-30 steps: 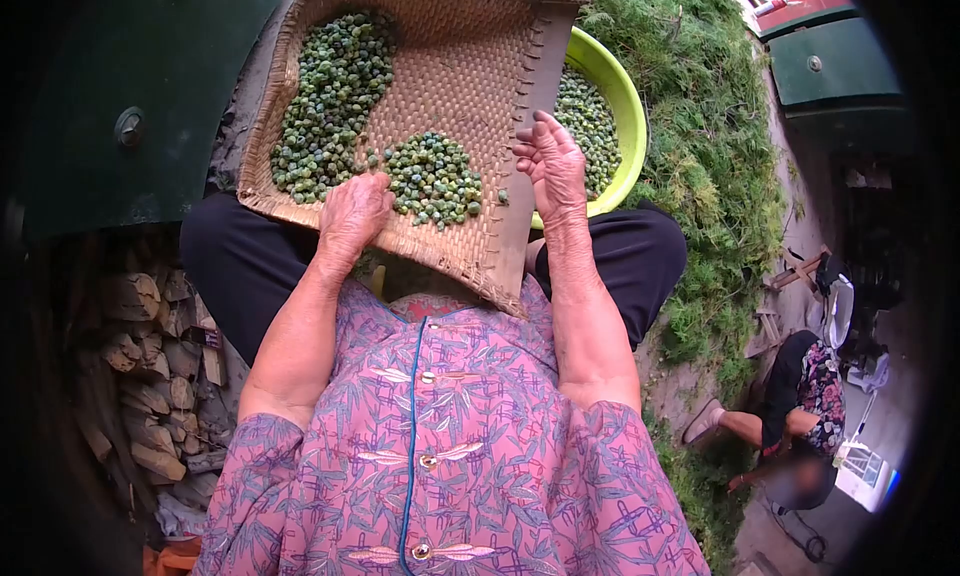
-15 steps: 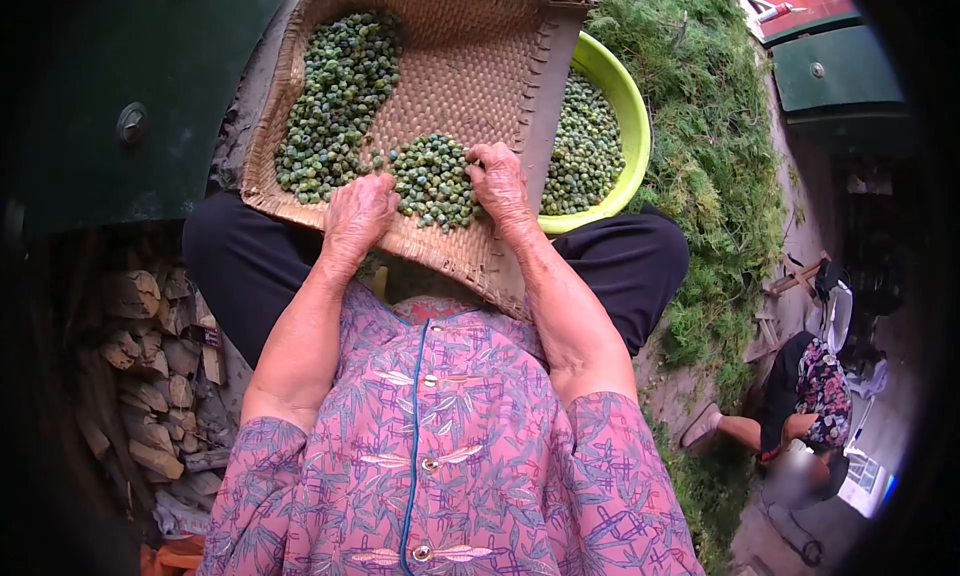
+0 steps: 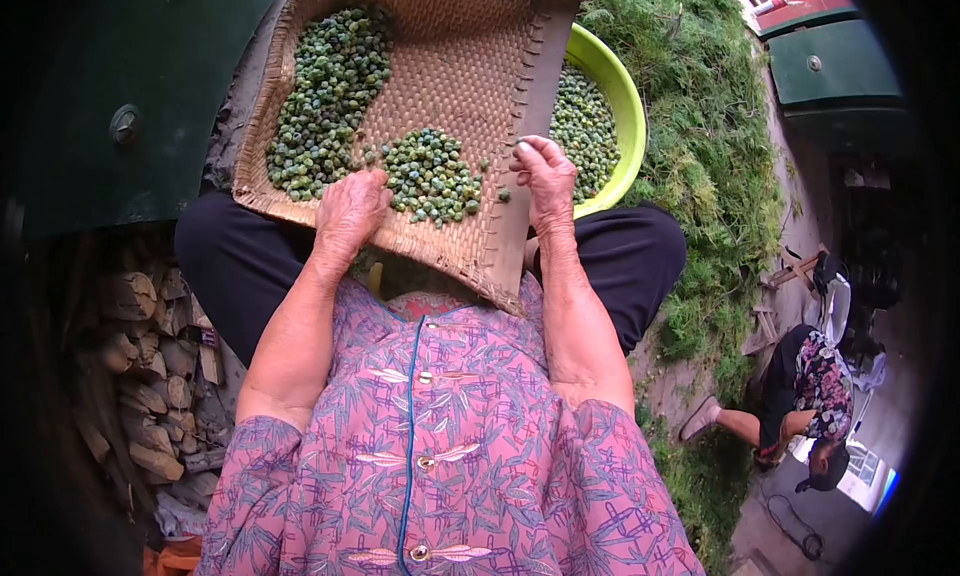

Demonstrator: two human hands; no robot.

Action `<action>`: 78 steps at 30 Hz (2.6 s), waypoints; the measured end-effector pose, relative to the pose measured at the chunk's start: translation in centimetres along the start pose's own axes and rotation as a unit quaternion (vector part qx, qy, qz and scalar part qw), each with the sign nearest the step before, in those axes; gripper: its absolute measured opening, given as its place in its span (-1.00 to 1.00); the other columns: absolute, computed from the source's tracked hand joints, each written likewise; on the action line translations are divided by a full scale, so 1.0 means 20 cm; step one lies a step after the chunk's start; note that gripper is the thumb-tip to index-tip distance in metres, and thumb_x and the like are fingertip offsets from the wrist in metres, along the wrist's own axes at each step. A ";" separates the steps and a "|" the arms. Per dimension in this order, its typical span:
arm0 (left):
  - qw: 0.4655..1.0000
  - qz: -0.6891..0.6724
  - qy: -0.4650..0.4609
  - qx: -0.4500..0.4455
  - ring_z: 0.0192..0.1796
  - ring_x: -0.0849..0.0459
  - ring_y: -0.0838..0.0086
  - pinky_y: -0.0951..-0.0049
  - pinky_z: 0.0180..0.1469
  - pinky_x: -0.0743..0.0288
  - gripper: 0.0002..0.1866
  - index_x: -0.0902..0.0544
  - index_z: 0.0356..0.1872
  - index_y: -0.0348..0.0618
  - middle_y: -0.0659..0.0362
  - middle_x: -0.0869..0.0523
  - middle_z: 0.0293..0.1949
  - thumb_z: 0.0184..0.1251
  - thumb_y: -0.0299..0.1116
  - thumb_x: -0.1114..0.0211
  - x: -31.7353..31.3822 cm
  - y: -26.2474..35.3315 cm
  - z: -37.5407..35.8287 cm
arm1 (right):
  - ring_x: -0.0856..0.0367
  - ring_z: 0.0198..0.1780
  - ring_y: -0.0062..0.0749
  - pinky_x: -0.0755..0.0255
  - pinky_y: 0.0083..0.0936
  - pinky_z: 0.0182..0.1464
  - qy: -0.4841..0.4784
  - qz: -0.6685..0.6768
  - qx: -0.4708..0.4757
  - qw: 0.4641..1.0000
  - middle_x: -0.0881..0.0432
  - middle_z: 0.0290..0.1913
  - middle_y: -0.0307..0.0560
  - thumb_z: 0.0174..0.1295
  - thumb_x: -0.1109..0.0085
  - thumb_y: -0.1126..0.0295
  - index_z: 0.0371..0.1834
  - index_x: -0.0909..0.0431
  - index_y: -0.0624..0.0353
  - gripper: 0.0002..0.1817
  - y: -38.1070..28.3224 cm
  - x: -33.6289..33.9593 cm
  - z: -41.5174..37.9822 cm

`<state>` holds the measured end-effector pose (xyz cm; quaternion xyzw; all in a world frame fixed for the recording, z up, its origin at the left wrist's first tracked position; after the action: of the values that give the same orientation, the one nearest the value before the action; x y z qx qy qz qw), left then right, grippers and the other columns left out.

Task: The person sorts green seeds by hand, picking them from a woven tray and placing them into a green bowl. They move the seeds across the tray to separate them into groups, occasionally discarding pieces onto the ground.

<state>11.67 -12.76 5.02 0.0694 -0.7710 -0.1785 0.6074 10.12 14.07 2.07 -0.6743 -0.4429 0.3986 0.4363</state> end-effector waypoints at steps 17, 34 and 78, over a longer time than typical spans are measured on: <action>1.000 -0.003 0.013 -0.006 -0.24 -0.64 0.02 0.05 -0.18 -0.49 -0.82 -0.59 -0.37 -0.17 -0.05 -0.66 -0.37 0.12 -0.28 -0.21 0.01 0.01 0.00 | -0.55 -0.18 -0.06 -0.43 -0.24 -0.10 -0.052 -0.536 0.230 0.811 -0.54 -0.29 0.03 0.05 -0.21 0.40 -0.27 -0.60 0.09 -0.84 0.11 -0.14 0.01; 1.000 0.011 -0.003 -0.001 -0.22 -0.64 0.05 0.07 -0.16 -0.49 -0.82 -0.57 -0.37 -0.17 -0.04 -0.66 -0.36 0.14 -0.26 -0.19 0.01 0.00 0.00 | -0.54 -0.17 -0.10 -0.42 -0.24 -0.13 -0.133 -0.589 0.208 0.770 -0.51 -0.30 -0.04 0.03 -0.29 0.31 -0.31 -0.54 0.10 -0.80 0.03 -0.19 -0.22; 1.000 0.011 0.026 -0.012 -0.27 -0.69 0.08 0.13 -0.19 -0.56 -0.86 -0.64 -0.43 -0.17 -0.03 -0.69 -0.38 0.11 -0.41 -0.11 0.01 0.01 -0.01 | -0.49 -0.23 -0.10 -0.40 -0.23 -0.19 -0.123 -0.530 0.329 0.771 -0.47 -0.36 -0.04 0.06 -0.21 0.40 -0.38 -0.51 0.13 -0.90 0.14 -0.33 -0.15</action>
<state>11.87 -12.66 5.40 0.0579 -0.7536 -0.1789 0.6299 11.71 6.55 1.34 -0.0922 -0.6218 0.3051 0.7154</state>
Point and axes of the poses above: each hand's wrist, its own z-axis towards the middle knuckle, its own x-axis out of the back of the hand, y = z × x, the point moved 1 cm from there along z, towards the middle knuckle
